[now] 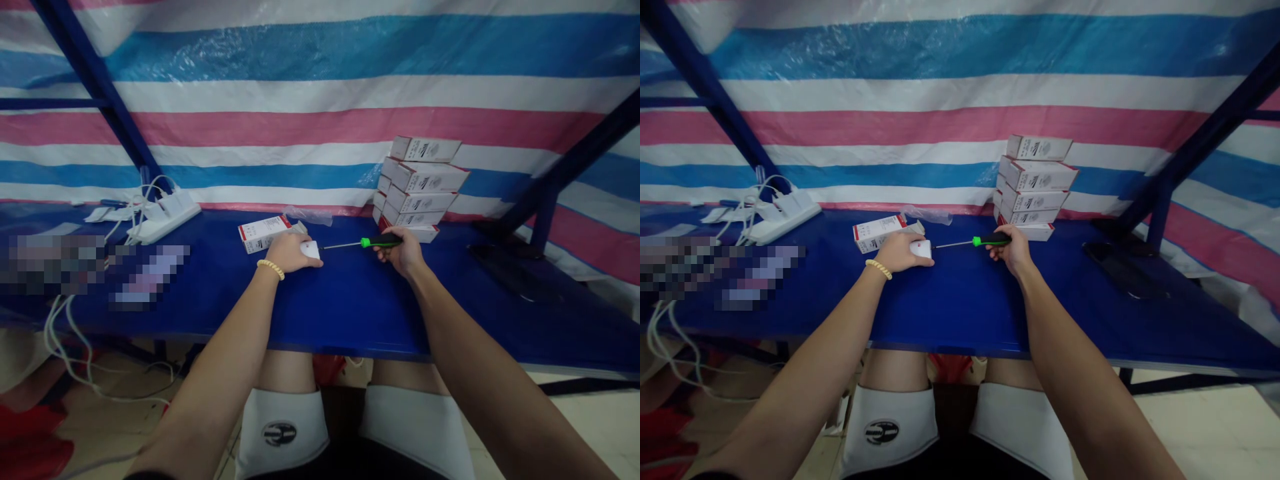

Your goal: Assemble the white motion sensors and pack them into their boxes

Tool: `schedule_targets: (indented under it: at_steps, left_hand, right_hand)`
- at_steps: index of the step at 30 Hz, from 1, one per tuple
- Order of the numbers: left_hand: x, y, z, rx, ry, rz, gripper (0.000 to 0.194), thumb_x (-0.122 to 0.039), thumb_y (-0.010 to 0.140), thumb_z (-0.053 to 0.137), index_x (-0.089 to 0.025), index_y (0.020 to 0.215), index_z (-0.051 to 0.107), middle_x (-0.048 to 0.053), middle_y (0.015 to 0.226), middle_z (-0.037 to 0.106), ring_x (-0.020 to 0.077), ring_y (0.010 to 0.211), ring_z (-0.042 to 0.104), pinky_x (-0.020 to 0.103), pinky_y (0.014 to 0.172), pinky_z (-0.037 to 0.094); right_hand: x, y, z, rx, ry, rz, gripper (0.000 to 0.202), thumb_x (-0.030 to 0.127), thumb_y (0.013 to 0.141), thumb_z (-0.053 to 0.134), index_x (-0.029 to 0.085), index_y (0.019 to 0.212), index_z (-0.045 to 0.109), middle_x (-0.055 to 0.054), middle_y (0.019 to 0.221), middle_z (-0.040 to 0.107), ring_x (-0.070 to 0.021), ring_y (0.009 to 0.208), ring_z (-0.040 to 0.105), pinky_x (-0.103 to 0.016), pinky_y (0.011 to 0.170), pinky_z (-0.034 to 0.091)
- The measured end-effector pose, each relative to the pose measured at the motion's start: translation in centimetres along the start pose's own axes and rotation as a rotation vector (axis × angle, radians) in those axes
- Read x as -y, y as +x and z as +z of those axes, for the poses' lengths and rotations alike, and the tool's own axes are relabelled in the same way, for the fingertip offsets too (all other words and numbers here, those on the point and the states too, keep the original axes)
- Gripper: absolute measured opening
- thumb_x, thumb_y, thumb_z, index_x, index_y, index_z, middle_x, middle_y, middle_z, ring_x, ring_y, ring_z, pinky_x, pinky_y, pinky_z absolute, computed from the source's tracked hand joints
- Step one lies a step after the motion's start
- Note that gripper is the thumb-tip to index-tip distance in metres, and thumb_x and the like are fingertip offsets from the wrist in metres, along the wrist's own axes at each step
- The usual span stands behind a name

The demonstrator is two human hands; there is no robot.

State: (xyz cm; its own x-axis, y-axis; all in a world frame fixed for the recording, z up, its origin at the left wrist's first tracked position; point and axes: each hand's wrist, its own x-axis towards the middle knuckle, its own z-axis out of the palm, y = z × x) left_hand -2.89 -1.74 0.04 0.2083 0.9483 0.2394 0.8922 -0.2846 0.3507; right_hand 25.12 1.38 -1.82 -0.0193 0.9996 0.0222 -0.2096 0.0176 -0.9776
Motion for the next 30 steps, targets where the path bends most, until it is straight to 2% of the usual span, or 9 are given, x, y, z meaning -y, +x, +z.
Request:
schedule_targets:
  at_steps: [4,7,11,15,18,21,25,27,30]
  left_hand:
    - [-0.24,-0.05,-0.07,0.006,0.003,0.007,0.069,-0.062,0.057,0.077,-0.022,0.112,0.070,0.009,0.111,0.070,0.0313,0.104,0.063,0.044,0.095,0.048]
    - [-0.46,-0.10,-0.10,0.010,0.002,0.012,0.070,-0.063,0.056,0.077,-0.022,0.112,0.070,0.009,0.111,0.070,0.0321,0.103,0.063,0.045,0.094,0.048]
    - [-0.59,-0.15,-0.17,-0.001,-0.014,0.010,0.068,-0.062,0.057,0.077,-0.022,0.111,0.070,0.009,0.109,0.070,0.0316,0.102,0.063,0.044,0.093,0.048]
    - [-0.56,-0.14,-0.23,-0.056,-0.037,0.002,0.065,-0.059,0.059,0.077,-0.021,0.110,0.068,0.009,0.111,0.069,0.0298,0.104,0.062,0.043,0.094,0.047]
    - [-0.46,-0.09,-0.16,-0.077,-0.049,0.012,0.064,-0.058,0.059,0.077,-0.021,0.110,0.067,0.009,0.115,0.067,0.0288,0.107,0.060,0.042,0.096,0.046]
    - [-0.27,0.00,0.00,-0.066,-0.050,0.030,0.066,-0.059,0.059,0.077,-0.020,0.111,0.067,0.010,0.118,0.066,0.0296,0.111,0.059,0.043,0.099,0.045]
    - [0.01,0.11,0.21,-0.047,-0.032,0.039,0.068,-0.061,0.058,0.077,-0.020,0.112,0.067,0.010,0.117,0.067,0.0303,0.110,0.059,0.045,0.099,0.045]
    - [0.08,0.13,0.30,-0.033,-0.015,0.052,0.067,-0.062,0.057,0.077,-0.021,0.109,0.069,0.009,0.114,0.068,0.0308,0.109,0.060,0.045,0.099,0.045]
    - [0.09,0.14,0.38,-0.033,-0.008,0.060,0.067,-0.062,0.057,0.078,-0.022,0.109,0.069,0.009,0.114,0.068,0.0306,0.108,0.060,0.045,0.098,0.046]
  right_hand:
    - [0.08,-0.16,0.28,-0.087,-0.070,0.001,0.040,0.063,0.081,0.049,0.023,0.082,0.048,0.005,0.038,0.047,-0.0119,0.026,0.038,-0.023,0.028,0.032]
    - [0.18,-0.23,0.38,-0.096,-0.055,-0.039,0.034,0.054,0.079,0.061,0.023,0.082,0.047,0.006,0.041,0.051,-0.0118,0.029,0.043,-0.025,0.031,0.041]
    - [0.36,-0.30,0.03,-0.047,0.038,-0.056,0.030,0.040,0.076,0.067,0.023,0.088,0.045,0.003,0.058,0.063,-0.0173,0.048,0.064,-0.031,0.047,0.057]
    - [0.64,-0.32,-0.47,0.044,0.144,-0.032,0.025,0.025,0.074,0.063,0.023,0.093,0.047,0.001,0.073,0.068,-0.0211,0.069,0.072,-0.030,0.053,0.059]
    - [0.86,-0.35,-0.59,0.090,0.172,0.008,0.024,0.025,0.072,0.057,0.022,0.094,0.050,-0.004,0.081,0.071,-0.0234,0.076,0.073,-0.033,0.053,0.060]
    - [0.75,-0.32,-0.45,0.002,0.059,0.029,0.021,0.037,0.077,0.055,0.022,0.091,0.052,-0.004,0.069,0.069,-0.0235,0.059,0.070,-0.032,0.042,0.055]
    - [0.24,-0.24,-0.24,-0.127,-0.185,-0.015,0.042,0.062,0.080,0.054,0.021,0.083,0.053,0.001,0.044,0.056,-0.0162,0.030,0.052,-0.024,0.026,0.038]
    - [0.14,-0.25,-0.26,-0.115,-0.195,-0.055,0.040,0.060,0.076,0.063,0.021,0.082,0.053,0.003,0.042,0.053,-0.0145,0.029,0.050,-0.023,0.026,0.036]
    - [0.33,-0.32,-0.43,-0.043,-0.071,-0.097,0.034,0.043,0.070,0.074,0.022,0.083,0.050,0.004,0.051,0.058,-0.0149,0.039,0.057,-0.025,0.035,0.047]
